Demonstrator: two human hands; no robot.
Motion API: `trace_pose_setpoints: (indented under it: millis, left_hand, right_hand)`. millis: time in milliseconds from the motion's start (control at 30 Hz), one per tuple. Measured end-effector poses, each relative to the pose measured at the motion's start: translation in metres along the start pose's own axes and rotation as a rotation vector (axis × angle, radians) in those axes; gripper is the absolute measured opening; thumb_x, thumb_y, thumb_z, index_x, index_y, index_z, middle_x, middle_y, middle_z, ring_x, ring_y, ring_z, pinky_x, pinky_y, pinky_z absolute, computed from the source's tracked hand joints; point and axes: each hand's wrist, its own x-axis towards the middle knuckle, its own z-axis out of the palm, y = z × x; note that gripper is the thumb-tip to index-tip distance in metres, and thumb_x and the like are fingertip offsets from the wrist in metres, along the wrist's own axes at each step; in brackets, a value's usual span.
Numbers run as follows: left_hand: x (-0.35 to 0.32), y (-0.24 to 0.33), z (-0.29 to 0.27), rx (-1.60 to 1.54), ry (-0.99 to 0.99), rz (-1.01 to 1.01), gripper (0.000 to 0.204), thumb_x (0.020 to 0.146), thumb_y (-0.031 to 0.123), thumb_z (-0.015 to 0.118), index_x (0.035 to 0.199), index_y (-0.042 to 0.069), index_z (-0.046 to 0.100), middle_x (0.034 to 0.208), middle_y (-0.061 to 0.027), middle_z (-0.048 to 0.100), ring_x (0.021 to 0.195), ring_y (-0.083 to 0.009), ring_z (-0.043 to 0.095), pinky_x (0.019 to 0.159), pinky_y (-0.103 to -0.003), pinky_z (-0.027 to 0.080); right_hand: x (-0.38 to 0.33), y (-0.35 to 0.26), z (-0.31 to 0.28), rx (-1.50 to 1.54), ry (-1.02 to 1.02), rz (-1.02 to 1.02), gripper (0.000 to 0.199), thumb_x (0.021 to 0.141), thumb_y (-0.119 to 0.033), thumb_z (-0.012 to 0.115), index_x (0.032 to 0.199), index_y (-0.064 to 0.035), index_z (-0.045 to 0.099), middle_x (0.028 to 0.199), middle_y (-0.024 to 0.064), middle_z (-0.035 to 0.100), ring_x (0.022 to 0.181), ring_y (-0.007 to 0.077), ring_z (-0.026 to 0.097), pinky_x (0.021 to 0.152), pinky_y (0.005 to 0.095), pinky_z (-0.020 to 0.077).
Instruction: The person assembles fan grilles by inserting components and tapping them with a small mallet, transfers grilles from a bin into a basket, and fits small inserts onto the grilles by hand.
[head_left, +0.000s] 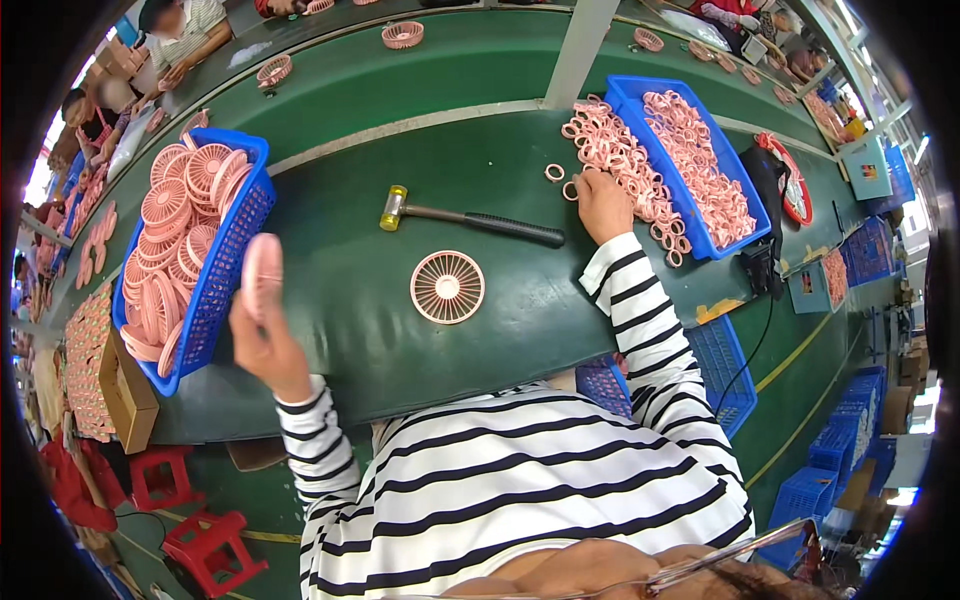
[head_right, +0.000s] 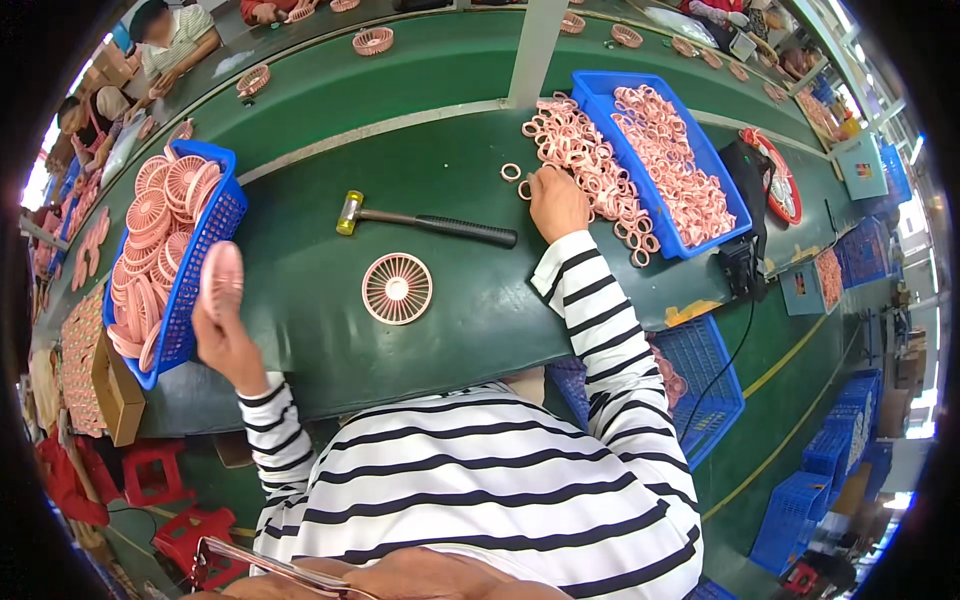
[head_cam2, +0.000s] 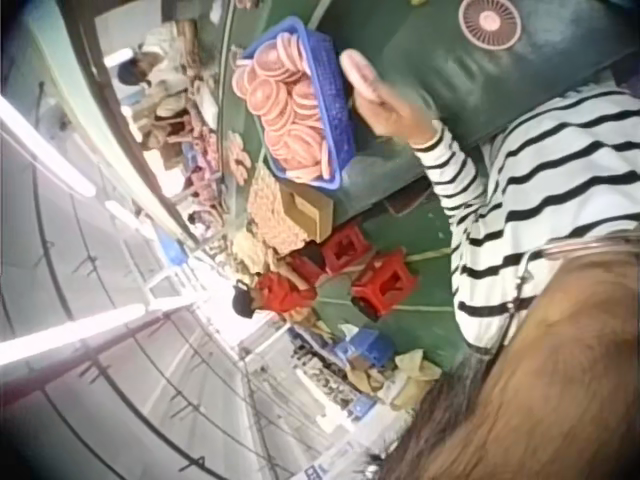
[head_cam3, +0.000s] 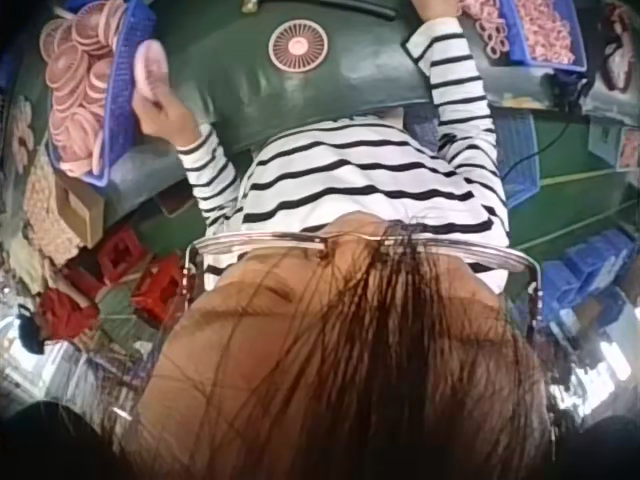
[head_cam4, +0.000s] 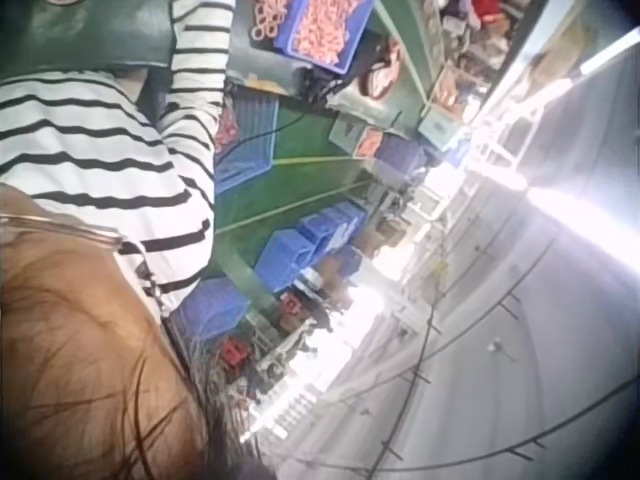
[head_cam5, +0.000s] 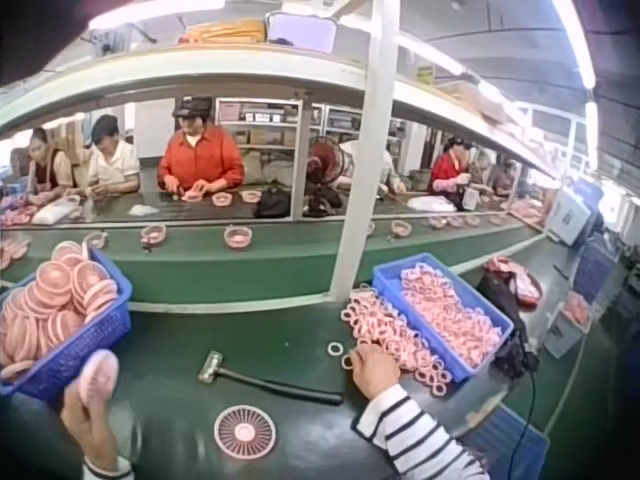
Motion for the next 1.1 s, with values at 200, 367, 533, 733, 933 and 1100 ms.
trace_pose_setpoints:
  millis: [200, 367, 533, 733, 933, 1100]
  left_hand:
    - [-0.049, 0.014, 0.027, -0.328, -0.191, -0.218, 0.021, 0.097, 0.014, 0.052, 0.11, -0.002, 0.057, 0.098, -0.0048, 0.06, 0.087, -0.0099, 0.053, 0.079, -0.024, 0.044]
    - [-0.055, 0.031, 0.049, -0.517, -0.276, -0.418, 0.021, 0.1, 0.02, 0.047, 0.104, 0.001, 0.054, 0.091, -0.0014, 0.054, 0.083, -0.0075, 0.048, 0.075, -0.022, 0.042]
    - [-0.059, 0.053, 0.071, -0.75, -0.348, -0.565, 0.028, 0.103, 0.024, 0.04, 0.107, 0.001, 0.055, 0.093, -0.0011, 0.056, 0.084, -0.0064, 0.049, 0.075, -0.022, 0.042]
    - [-0.064, 0.071, 0.078, -0.877, -0.475, -0.624, 0.034, 0.104, 0.027, 0.037, 0.12, 0.0, 0.049, 0.106, -0.0055, 0.058, 0.093, -0.0091, 0.055, 0.085, -0.025, 0.045]
    - [-0.075, 0.066, 0.079, -0.949, -0.528, -0.594, 0.021, 0.094, 0.002, 0.044, 0.113, -0.001, 0.036, 0.106, -0.0103, 0.053, 0.093, -0.0112, 0.054, 0.078, -0.027, 0.052]
    - [-0.07, 0.063, 0.077, -0.977, -0.542, -0.591, 0.022, 0.089, -0.003, 0.044, 0.109, 0.0, 0.036, 0.108, -0.011, 0.051, 0.095, -0.012, 0.055, 0.078, -0.027, 0.053]
  right_hand:
    - [-0.01, -0.01, -0.009, -0.062, -0.101, -0.101, 0.016, 0.085, -0.024, 0.064, 0.085, -0.0076, 0.064, 0.089, 0.0123, 0.06, 0.073, 0.0344, 0.062, 0.063, 0.0438, 0.0495]
    - [-0.02, -0.032, -0.02, 0.285, 0.035, -0.202, 0.009, 0.084, -0.016, 0.066, 0.085, -0.0068, 0.067, 0.082, 0.0086, 0.063, 0.075, 0.0283, 0.062, 0.064, 0.0363, 0.0493]
    - [-0.054, -0.113, -0.067, 0.64, 0.057, -0.361, 0.008, 0.076, -0.003, 0.072, 0.081, -0.0022, 0.065, 0.079, 0.0101, 0.062, 0.069, 0.0228, 0.061, 0.06, 0.0306, 0.0486]
    - [-0.074, -0.159, -0.062, 0.727, 0.028, -0.582, 0.013, 0.07, -0.002, 0.074, 0.077, -0.0035, 0.063, 0.074, 0.009, 0.061, 0.066, 0.0257, 0.059, 0.06, 0.0328, 0.0467]
    - [-0.082, -0.163, -0.037, 0.457, -0.042, -0.494, 0.015, 0.074, -0.01, 0.072, 0.078, -0.0056, 0.059, 0.077, 0.0077, 0.058, 0.069, 0.0269, 0.055, 0.065, 0.0381, 0.0436]
    - [-0.088, -0.168, -0.037, 0.44, 0.237, -0.422, 0.018, 0.077, -0.018, 0.072, 0.089, -0.0078, 0.065, 0.098, 0.0054, 0.065, 0.1, 0.0282, 0.057, 0.094, 0.0461, 0.0366]
